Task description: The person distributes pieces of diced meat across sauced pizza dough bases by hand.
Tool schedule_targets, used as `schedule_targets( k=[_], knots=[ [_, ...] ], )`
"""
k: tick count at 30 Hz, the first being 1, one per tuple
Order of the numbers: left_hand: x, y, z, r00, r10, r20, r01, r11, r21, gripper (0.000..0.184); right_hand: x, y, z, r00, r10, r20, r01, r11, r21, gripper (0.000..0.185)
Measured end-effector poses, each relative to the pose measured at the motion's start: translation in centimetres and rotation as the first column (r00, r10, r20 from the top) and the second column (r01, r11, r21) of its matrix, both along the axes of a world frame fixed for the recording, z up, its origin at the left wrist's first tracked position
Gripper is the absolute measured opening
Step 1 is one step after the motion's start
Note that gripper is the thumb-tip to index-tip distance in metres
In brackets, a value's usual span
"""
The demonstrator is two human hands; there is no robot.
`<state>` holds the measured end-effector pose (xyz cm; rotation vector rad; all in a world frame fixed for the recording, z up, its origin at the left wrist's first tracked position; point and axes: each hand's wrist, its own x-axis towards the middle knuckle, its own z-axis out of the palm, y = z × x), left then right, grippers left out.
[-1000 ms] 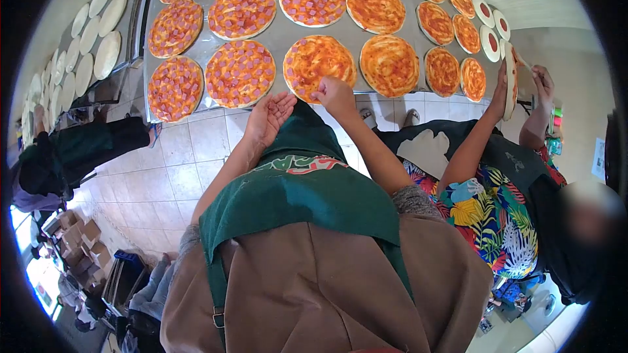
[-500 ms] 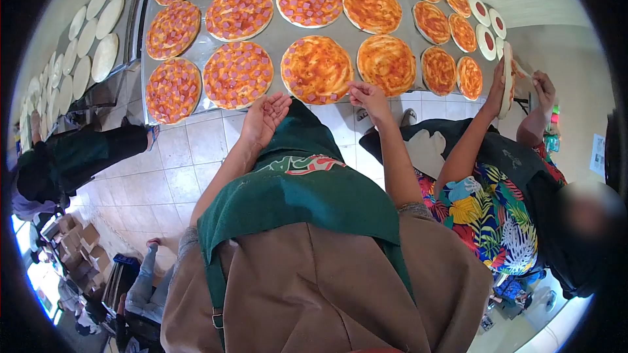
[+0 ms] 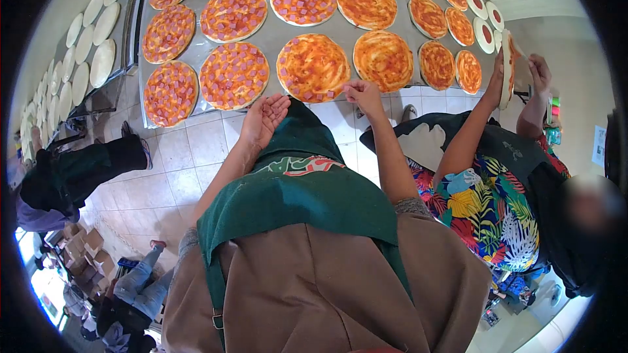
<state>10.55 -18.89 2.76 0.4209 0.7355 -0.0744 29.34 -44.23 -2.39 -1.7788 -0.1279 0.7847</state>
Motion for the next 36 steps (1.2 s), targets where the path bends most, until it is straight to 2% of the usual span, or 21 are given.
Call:
schedule_targets(
  k=[2,5,8,11,14,17,20,23,26,29,32,36],
  knots=[
    [-0.1,0.0,0.0,1.000,0.001,0.003,-0.001,1.000,0.003,0.042,0.0,0.3,-0.3,1.000,-0.006,0.027,0.005,1.000,0.024,0.015],
    [-0.1,0.1,-0.1,1.000,0.006,0.003,-0.006,1.000,0.004,0.043,0.4,0.3,-1.6,0.951,0.149,0.272,-0.087,0.970,-0.228,0.016],
    [-0.2,0.1,-0.4,1.000,0.006,0.008,-0.006,1.000,-0.001,0.043,-0.2,1.4,1.2,0.866,0.283,0.412,-0.096,0.903,-0.420,0.016],
    [-0.3,0.0,-0.5,1.000,-0.001,0.011,0.001,1.000,0.006,0.043,0.2,2.0,0.4,0.825,0.323,0.464,-0.056,0.863,-0.502,0.013],
    [-0.3,0.0,-0.4,1.000,0.001,0.013,-0.001,1.000,0.004,0.042,0.0,3.0,2.4,0.786,0.338,0.518,-0.041,0.864,-0.502,0.012],
    [-0.3,-0.1,0.2,1.000,0.002,0.003,-0.002,1.000,0.011,0.042,0.3,3.5,3.1,0.766,0.398,0.504,-0.045,0.816,-0.576,0.011],
    [-0.5,0.0,-0.1,1.000,0.006,0.020,-0.007,1.000,0.013,0.042,0.7,2.6,3.2,0.852,0.223,0.473,-0.032,0.926,-0.377,0.011],
    [-0.7,0.0,-0.2,1.000,0.017,0.023,-0.018,1.000,0.011,0.043,2.0,1.2,0.5,0.977,-0.058,0.205,0.067,0.997,-0.037,0.012],
    [-0.6,-0.1,0.0,1.000,0.018,0.013,-0.018,1.000,0.015,0.043,2.8,0.8,-0.7,0.991,-0.081,0.106,0.075,0.995,0.059,0.014],
    [-0.6,-0.1,0.0,1.000,0.017,0.017,-0.017,1.000,0.003,0.042,3.0,1.3,-0.6,0.954,0.085,0.288,-0.027,0.980,-0.199,0.016],
    [-0.6,-0.1,0.1,1.000,0.009,0.023,-0.010,1.000,0.011,0.042,2.4,2.6,1.6,0.900,0.124,0.418,0.031,0.938,-0.345,0.012],
    [-0.9,-0.1,-0.2,1.000,0.009,0.010,-0.009,1.000,0.028,0.043,2.5,3.1,1.8,0.834,0.211,0.510,0.052,0.890,-0.454,0.018]
  ],
)
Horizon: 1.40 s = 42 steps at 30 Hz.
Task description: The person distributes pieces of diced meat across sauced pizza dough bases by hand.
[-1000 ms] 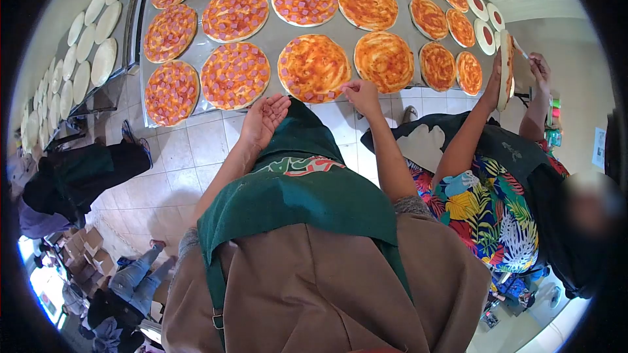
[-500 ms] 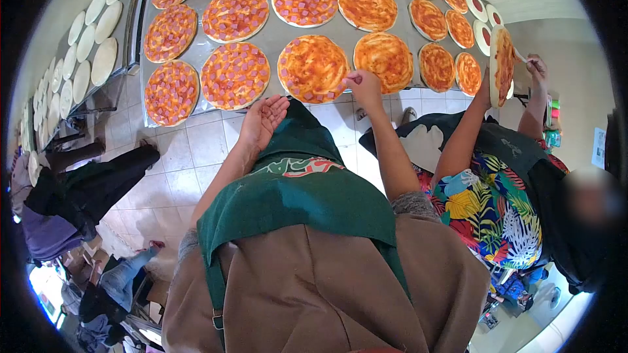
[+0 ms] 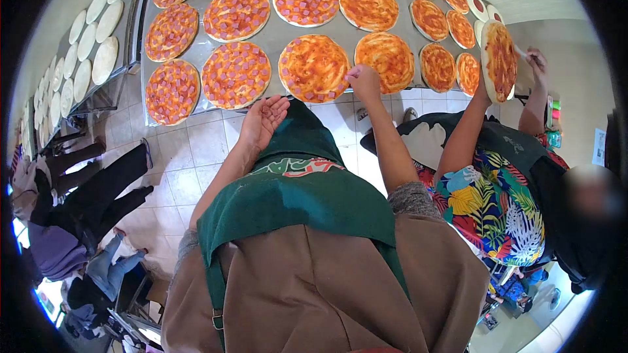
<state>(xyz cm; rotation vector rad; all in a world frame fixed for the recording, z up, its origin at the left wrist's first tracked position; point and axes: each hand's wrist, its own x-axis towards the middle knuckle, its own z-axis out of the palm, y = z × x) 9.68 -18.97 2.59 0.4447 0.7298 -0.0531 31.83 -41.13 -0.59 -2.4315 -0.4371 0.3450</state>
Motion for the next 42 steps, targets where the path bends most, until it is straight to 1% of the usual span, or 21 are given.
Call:
schedule_targets(
  k=[2,5,8,9,11,14,17,20,23,26,29,32,35,38,39,41,42],
  knots=[
    [-0.2,0.1,-0.3,1.000,-0.001,0.013,0.001,1.000,-0.005,0.042,0.0,0.3,0.4,0.999,-0.033,-0.001,0.033,0.999,-0.027,0.016],
    [-0.2,0.3,-0.2,1.000,0.007,0.016,-0.007,1.000,-0.002,0.041,0.4,0.0,0.9,0.996,-0.055,0.065,0.055,0.998,0.001,0.015],
    [-0.3,0.5,-0.4,1.000,0.019,0.019,-0.019,1.000,-0.011,0.041,1.3,-1.1,0.1,0.991,-0.077,0.106,0.052,0.974,0.222,0.013],
    [-0.3,0.5,-0.4,0.999,0.022,0.023,-0.021,1.000,-0.017,0.041,1.6,-1.2,0.3,0.997,-0.081,-0.016,0.082,0.955,0.285,0.014],
    [-0.2,0.4,-0.5,0.999,0.019,0.028,-0.019,1.000,-0.024,0.041,2.4,-1.1,0.5,0.964,-0.065,-0.257,0.166,0.904,0.393,0.016],
    [0.1,0.2,-0.1,0.999,0.003,0.047,-0.002,1.000,-0.025,0.043,3.0,-0.2,1.7,1.000,0.002,-0.026,0.002,0.987,0.160,0.013],
    [0.5,0.0,1.2,0.998,-0.010,0.063,0.012,0.999,-0.033,0.045,3.8,0.4,1.5,0.992,0.115,0.048,-0.116,0.993,0.005,0.015],
    [0.7,0.1,1.5,0.998,-0.017,0.064,0.020,0.999,-0.049,0.046,4.4,0.5,0.3,0.992,0.117,-0.046,-0.112,0.989,0.101,0.016],
    [0.7,0.2,1.6,0.998,-0.015,0.055,0.018,0.999,-0.047,0.047,4.6,0.8,-0.7,0.989,0.146,0.028,-0.145,0.989,-0.023,0.015],
    [0.4,0.4,1.4,0.999,-0.007,0.050,0.009,0.999,-0.046,0.048,4.1,1.6,0.4,0.987,0.140,0.078,-0.134,0.989,-0.069,0.015],
    [0.4,0.5,1.2,0.999,-0.001,0.051,0.003,0.999,-0.043,0.049,4.7,1.7,0.2,0.980,0.163,0.116,-0.153,0.984,-0.091,0.014],
    [0.5,0.5,1.5,0.998,-0.003,0.070,0.006,0.999,-0.049,0.051,4.3,1.5,0.1,0.976,0.179,0.122,-0.163,0.978,-0.130,0.014],
    [0.7,0.3,2.5,0.995,-0.012,0.104,0.018,0.998,-0.059,0.055,3.7,1.6,0.6,0.984,0.161,0.078,-0.148,0.978,-0.148,0.014],
    [0.8,0.3,3.2,0.988,-0.013,0.153,0.029,0.994,-0.103,0.061,1.9,3.0,3.7,0.990,0.111,0.081,-0.105,0.992,-0.072,0.012],
    [0.9,0.3,3.3,0.984,-0.015,0.175,0.037,0.992,-0.124,0.064,0.9,3.6,4.4,0.982,0.160,0.096,-0.165,0.985,0.047,0.013],
    [1.1,0.0,3.6,0.981,-0.012,0.192,0.037,0.991,-0.127,0.068,-2.0,5.5,5.8,0.961,0.237,0.140,-0.268,0.923,0.276,0.014],
    [1.2,0.0,3.6,0.979,-0.016,0.202,0.043,0.991,-0.130,0.070,-3.7,6.6,7.1,0.941,0.328,0.085,-0.337,0.878,0.339,0.015]
  ],
)
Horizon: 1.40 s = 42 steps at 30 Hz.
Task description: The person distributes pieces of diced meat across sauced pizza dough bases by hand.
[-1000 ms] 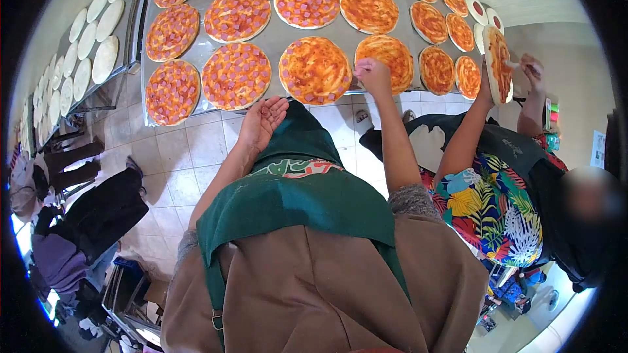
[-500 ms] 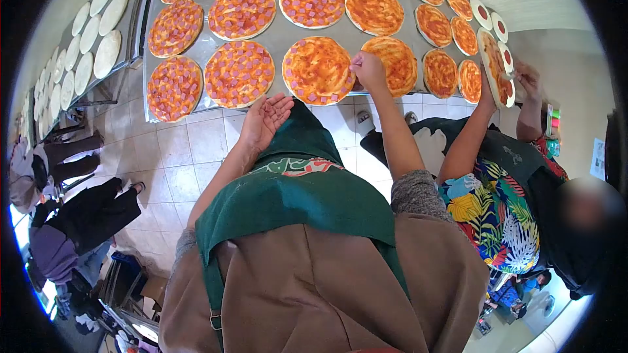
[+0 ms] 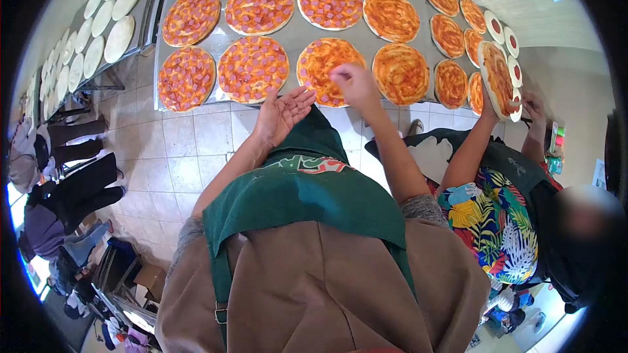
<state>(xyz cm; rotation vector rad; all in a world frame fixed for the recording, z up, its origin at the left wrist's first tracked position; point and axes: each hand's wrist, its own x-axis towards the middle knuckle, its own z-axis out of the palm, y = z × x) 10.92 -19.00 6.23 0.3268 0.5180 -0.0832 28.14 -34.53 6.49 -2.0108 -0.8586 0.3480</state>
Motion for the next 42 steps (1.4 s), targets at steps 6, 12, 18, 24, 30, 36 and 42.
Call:
schedule_targets(
  k=[6,12,18,24,30,36,42],
  knots=[
    [0.3,-0.3,-0.8,0.997,-0.069,0.040,0.065,0.993,0.099,0.082,-6.8,3.5,3.7,0.949,0.220,0.225,-0.208,0.975,-0.076,0.019],
    [0.6,-0.3,0.4,0.992,-0.119,0.044,0.115,0.990,0.078,0.088,-5.5,3.0,2.2,0.966,0.130,-0.224,-0.127,0.991,0.028,0.016],
    [-0.2,0.4,-0.5,0.997,-0.071,0.028,0.071,0.997,0.028,0.087,5.6,-3.2,-4.0,0.927,-0.153,-0.343,0.166,0.986,0.009,0.015],
    [-0.5,1.1,-0.2,1.000,-0.019,-0.009,0.019,1.000,-0.010,0.083,10.3,-4.2,-8.3,0.970,-0.200,-0.140,0.171,0.966,-0.195,0.011],
    [-0.9,1.7,0.1,0.999,-0.003,-0.040,0.004,1.000,0.015,0.082,11.0,-3.0,-8.2,0.976,-0.216,0.027,0.207,0.884,-0.420,0.010],
    [-1.3,2.2,-0.8,0.999,0.031,-0.010,-0.031,0.999,-0.010,0.083,10.1,-4.5,-7.4,0.970,-0.242,0.010,0.233,0.922,-0.309,0.013],
    [-1.0,2.0,-1.0,0.999,0.024,-0.044,-0.023,1.000,0.005,0.081,10.6,-3.8,-8.6,0.979,-0.182,0.095,0.201,0.944,-0.261,0.015]
  ],
)
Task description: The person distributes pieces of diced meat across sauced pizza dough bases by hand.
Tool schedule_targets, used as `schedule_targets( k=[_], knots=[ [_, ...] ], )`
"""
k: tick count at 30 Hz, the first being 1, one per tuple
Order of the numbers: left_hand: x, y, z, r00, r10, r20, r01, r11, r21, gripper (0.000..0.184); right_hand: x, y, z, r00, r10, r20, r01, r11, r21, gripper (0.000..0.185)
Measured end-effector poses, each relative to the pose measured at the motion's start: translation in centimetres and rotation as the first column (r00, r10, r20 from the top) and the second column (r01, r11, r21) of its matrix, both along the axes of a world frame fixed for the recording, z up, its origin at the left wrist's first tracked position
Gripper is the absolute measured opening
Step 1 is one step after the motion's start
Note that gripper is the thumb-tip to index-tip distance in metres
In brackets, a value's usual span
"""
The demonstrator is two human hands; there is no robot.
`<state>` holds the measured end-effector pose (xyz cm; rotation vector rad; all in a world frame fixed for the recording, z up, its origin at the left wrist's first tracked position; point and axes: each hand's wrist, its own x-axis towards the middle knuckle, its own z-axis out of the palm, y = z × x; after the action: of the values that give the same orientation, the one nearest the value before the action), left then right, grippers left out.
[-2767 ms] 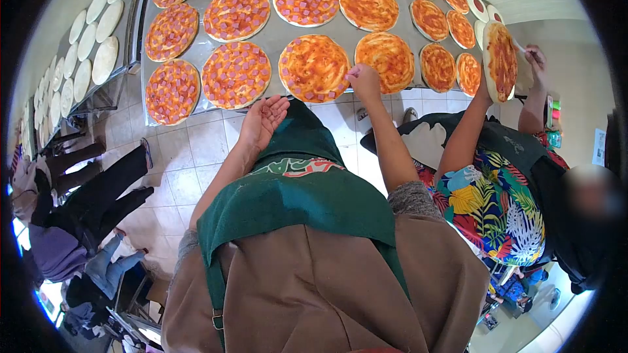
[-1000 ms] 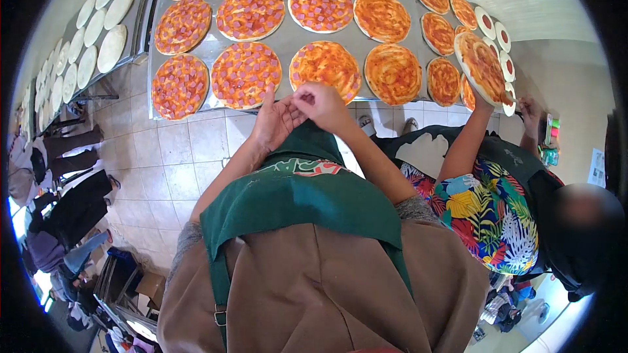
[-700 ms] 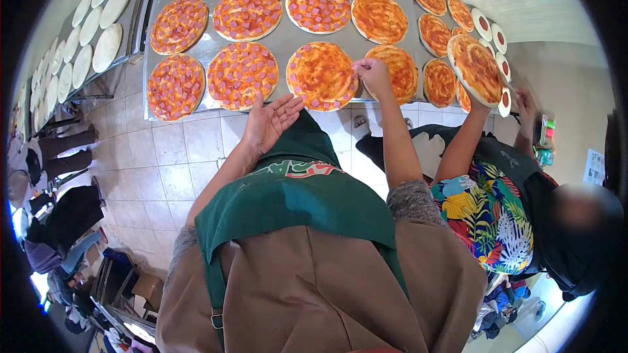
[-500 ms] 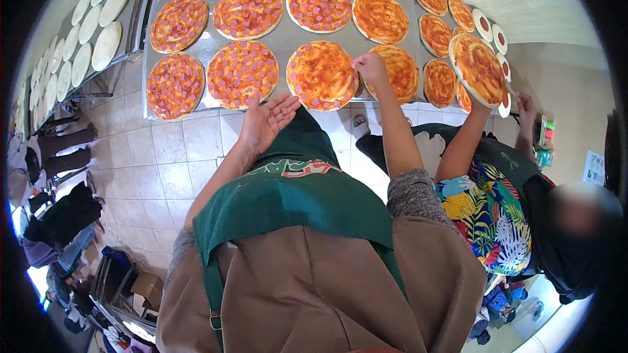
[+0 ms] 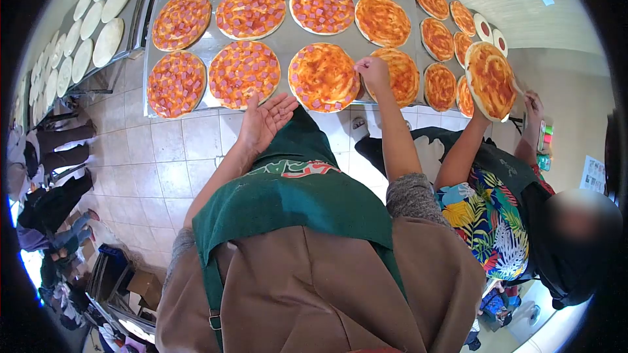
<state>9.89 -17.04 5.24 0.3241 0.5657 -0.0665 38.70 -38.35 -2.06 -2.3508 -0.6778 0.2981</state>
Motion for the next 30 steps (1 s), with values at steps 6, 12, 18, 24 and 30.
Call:
schedule_targets(
  k=[6,12,18,24,30],
  knots=[
    [-0.1,-0.1,0.0,1.000,-0.011,0.026,0.011,1.000,0.017,0.080,1.1,0.6,0.8,0.973,-0.052,-0.227,0.074,0.993,0.091,0.014],
    [-0.1,0.0,0.2,0.999,0.013,0.034,-0.014,1.000,0.006,0.079,2.8,0.7,1.8,0.770,-0.120,-0.627,0.269,0.951,0.149,0.011],
    [0.0,-0.1,0.3,1.000,0.006,0.031,-0.006,1.000,0.027,0.079,3.6,2.4,0.9,0.949,0.090,-0.303,-0.099,0.995,-0.015,0.010],
    [-0.1,-0.2,0.4,0.999,0.003,0.049,-0.005,0.999,0.036,0.080,2.8,4.0,2.2,0.967,0.138,-0.213,-0.170,0.975,-0.142,0.006],
    [0.1,-0.3,1.1,0.995,0.043,0.087,-0.046,0.999,0.028,0.081,0.3,5.3,3.8,0.972,0.234,0.000,-0.233,0.969,-0.082,0.010]
  ],
)
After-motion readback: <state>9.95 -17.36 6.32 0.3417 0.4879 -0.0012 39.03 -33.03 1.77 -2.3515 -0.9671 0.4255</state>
